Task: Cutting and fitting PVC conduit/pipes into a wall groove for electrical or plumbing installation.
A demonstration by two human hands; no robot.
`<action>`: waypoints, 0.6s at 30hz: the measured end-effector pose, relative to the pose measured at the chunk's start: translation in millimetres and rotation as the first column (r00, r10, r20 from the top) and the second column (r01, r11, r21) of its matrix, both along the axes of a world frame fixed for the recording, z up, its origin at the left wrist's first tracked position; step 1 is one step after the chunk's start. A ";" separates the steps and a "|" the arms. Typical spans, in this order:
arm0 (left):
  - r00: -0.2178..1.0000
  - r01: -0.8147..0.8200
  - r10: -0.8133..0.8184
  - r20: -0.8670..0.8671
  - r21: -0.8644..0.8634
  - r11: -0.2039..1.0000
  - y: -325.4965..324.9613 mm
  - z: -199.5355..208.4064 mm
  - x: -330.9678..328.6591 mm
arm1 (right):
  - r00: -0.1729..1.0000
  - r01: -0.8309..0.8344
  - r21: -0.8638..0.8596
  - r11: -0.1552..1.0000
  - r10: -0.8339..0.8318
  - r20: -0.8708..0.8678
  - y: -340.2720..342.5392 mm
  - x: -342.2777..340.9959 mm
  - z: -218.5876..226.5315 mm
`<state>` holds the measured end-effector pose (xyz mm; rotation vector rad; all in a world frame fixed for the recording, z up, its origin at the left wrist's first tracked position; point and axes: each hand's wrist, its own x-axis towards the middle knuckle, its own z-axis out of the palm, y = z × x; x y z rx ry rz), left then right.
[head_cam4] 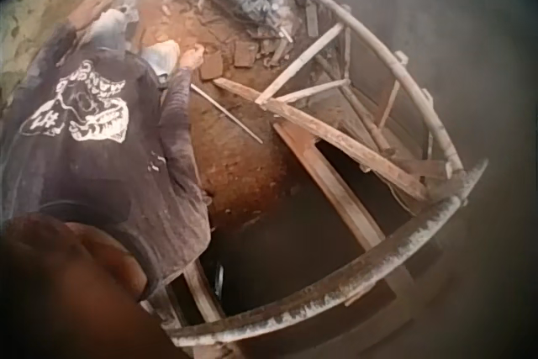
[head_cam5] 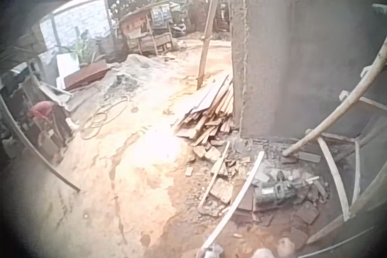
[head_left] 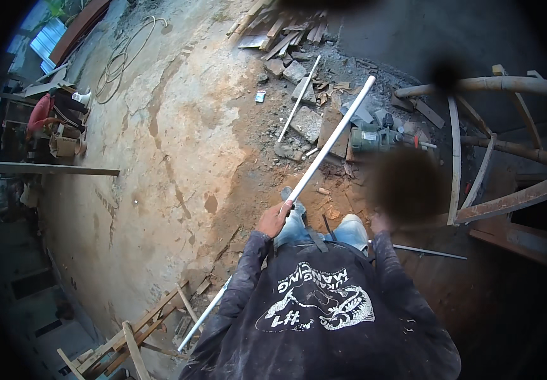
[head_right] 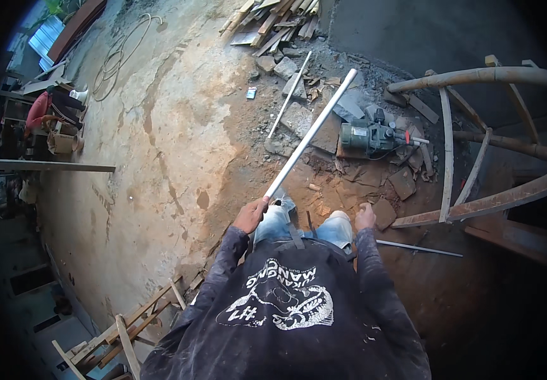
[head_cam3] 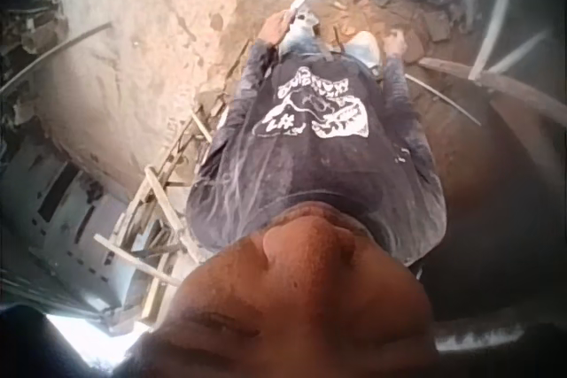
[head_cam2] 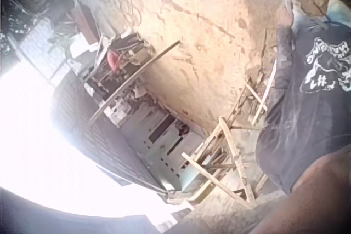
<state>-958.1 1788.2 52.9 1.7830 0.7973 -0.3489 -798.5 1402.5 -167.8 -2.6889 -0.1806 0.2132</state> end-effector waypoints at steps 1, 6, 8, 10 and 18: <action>0.999 -0.038 0.038 -0.022 0.005 0.999 19.4 -8.9 -9.8 | 0.979 0.022 0.008 1.000 -0.020 -0.202 19.3 -18.4 11.7; 0.977 -0.207 0.205 0.065 0.028 0.978 101.3 -10.6 4.0 | 0.750 -0.032 -0.326 0.945 -0.193 -0.632 4.5 -72.1 -91.1; 0.940 -0.318 0.315 0.129 0.007 0.948 119.8 -19.3 -2.7 | 0.751 -0.099 -0.247 0.964 -0.090 -0.654 20.5 -65.3 -72.4; 0.918 -0.389 0.386 0.090 0.009 0.921 134.7 -25.7 -14.7 | 0.782 -0.078 -0.100 0.992 -0.001 -0.623 99.4 -45.7 16.5; 0.823 -0.565 0.564 -0.062 -0.187 0.804 174.9 -20.1 1.3 | 0.703 -0.131 0.174 0.976 0.215 -0.678 249.0 46.4 92.5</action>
